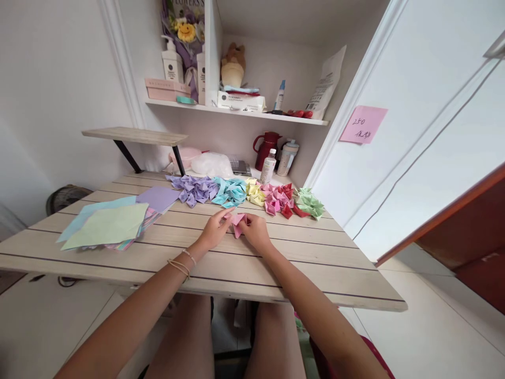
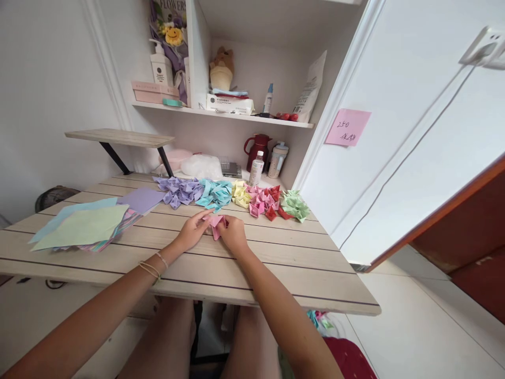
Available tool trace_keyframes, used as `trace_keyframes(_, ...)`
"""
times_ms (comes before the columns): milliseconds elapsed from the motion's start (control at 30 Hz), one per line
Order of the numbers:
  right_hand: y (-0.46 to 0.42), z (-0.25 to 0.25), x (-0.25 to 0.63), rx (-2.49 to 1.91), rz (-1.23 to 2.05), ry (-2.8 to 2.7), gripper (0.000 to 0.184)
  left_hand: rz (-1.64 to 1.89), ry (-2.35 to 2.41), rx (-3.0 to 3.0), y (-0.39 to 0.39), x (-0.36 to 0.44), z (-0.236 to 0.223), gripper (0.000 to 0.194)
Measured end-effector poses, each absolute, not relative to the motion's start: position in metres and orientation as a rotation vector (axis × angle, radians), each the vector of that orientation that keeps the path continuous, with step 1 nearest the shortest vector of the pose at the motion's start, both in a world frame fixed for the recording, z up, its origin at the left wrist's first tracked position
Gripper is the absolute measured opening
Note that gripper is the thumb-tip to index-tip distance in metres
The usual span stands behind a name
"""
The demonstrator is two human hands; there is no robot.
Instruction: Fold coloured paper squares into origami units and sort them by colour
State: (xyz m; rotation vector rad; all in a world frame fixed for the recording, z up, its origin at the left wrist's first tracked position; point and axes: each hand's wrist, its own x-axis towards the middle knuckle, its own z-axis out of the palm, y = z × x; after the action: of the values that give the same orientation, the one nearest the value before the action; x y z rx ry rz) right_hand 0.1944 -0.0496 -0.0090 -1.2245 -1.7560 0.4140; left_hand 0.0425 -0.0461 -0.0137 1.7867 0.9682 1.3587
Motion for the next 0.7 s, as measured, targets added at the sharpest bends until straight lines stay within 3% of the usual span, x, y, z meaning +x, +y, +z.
trace_keyframes(133,-0.048,-0.011,0.195,-1.219,0.43,-1.769,0.022,1.347,0.89,1.565,-0.04,0.041,-0.022,0.052)
trace_keyframes(267,-0.048,-0.012,0.194,-1.161,0.425,-1.809,0.018,1.503,1.088,1.622,-0.036,0.036,-0.024,0.039)
trace_keyframes(367,-0.049,-0.011,0.194,-1.162,0.433,-1.814,0.018,1.422,1.101,1.802,-0.039,0.036,-0.021,0.025)
trace_keyframes(567,-0.048,-0.01,0.197,-1.197,0.51,-1.761,0.019,1.22,0.995,1.829,-0.047,0.041,-0.018,0.038)
trace_keyframes(700,-0.043,-0.015,0.198,-1.14,0.691,-1.62,0.019,1.214,0.98,1.731,-0.046,0.039,-0.02,0.031)
